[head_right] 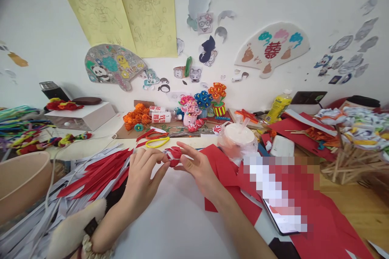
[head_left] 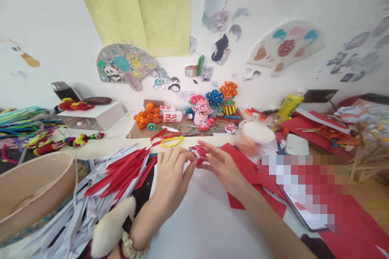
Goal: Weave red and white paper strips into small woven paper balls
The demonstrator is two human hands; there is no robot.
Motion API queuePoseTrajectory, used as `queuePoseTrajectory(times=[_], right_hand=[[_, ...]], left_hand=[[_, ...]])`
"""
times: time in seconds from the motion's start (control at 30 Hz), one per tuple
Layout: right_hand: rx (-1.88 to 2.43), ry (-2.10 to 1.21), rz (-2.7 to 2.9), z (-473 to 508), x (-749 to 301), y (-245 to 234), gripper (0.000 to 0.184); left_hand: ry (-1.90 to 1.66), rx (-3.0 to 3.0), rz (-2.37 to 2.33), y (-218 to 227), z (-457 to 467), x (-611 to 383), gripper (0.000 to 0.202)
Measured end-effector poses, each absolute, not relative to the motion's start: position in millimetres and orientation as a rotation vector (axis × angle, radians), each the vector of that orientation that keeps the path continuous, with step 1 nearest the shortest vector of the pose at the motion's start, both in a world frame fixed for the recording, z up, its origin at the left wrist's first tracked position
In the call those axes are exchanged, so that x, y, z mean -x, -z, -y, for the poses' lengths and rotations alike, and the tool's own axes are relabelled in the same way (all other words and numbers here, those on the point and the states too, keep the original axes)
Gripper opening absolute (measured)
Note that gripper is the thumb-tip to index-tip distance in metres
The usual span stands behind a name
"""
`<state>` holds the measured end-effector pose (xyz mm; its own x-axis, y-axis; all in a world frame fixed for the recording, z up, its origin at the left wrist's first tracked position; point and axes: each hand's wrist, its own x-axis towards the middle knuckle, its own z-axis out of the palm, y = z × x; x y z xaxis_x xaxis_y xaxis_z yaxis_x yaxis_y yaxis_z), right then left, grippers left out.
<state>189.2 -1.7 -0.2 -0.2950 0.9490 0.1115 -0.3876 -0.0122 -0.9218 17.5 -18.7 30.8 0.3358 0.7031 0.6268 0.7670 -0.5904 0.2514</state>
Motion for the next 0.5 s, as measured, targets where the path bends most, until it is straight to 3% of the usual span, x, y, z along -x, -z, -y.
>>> queuePoseTrajectory(times=[0.17, 0.37, 0.5], right_hand=[[0.658, -1.736, 1.063, -0.3, -189.7, 1.8, 0.044], [0.674, -1.569, 1.079, 1.8, -186.2, -0.8, 0.036], [0.705, -1.513, 1.170, 3.5, -184.6, -0.7, 0.038]], left_hand=[[1.064, 2.531, 1.320, -31.7, 16.5, -15.1, 0.012], [1.353, 2.478, 1.488, -36.6, 16.3, -13.1, 0.007], [1.332, 2.524, 1.505, -37.6, 17.6, -14.9, 0.009]])
